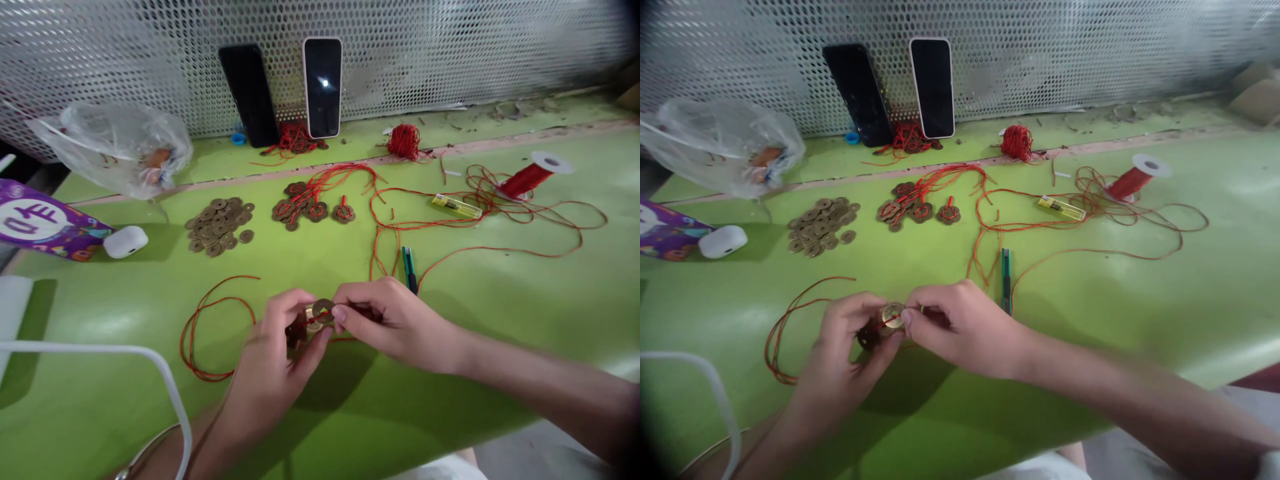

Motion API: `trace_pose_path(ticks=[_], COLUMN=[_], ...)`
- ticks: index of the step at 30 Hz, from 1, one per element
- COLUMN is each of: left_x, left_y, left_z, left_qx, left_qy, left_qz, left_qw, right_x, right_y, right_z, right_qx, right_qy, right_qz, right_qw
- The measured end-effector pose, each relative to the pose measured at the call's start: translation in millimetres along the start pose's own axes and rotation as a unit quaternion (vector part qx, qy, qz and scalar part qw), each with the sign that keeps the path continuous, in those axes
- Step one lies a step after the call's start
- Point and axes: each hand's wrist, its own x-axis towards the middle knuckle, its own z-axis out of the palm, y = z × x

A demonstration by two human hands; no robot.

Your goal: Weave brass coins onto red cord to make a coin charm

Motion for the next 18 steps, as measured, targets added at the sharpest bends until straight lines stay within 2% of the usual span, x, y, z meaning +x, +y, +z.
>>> trace_pose_path(ticks=[6,13,18], left_x=[2,3,5], left_y=[0,-2,-2], left_z=[-6.1,-8.2,-10.1], left_qx=[0.086,0.102,0.117], left_qy=[0.022,0.04,0.007], left_qz=[-0.001,0.005,0.012], left_qw=[0.996,0.994,0.993], right_x=[-2,-1,-5], right_y=[0,5,8], right_z=[0,-3,-10], right_qx=[0.014,0.041,0.011], right_qy=[0.011,0.001,-0.015], right_qz=[0.02,0.033,0.011], right_qw=[1.0,0.999,1.0])
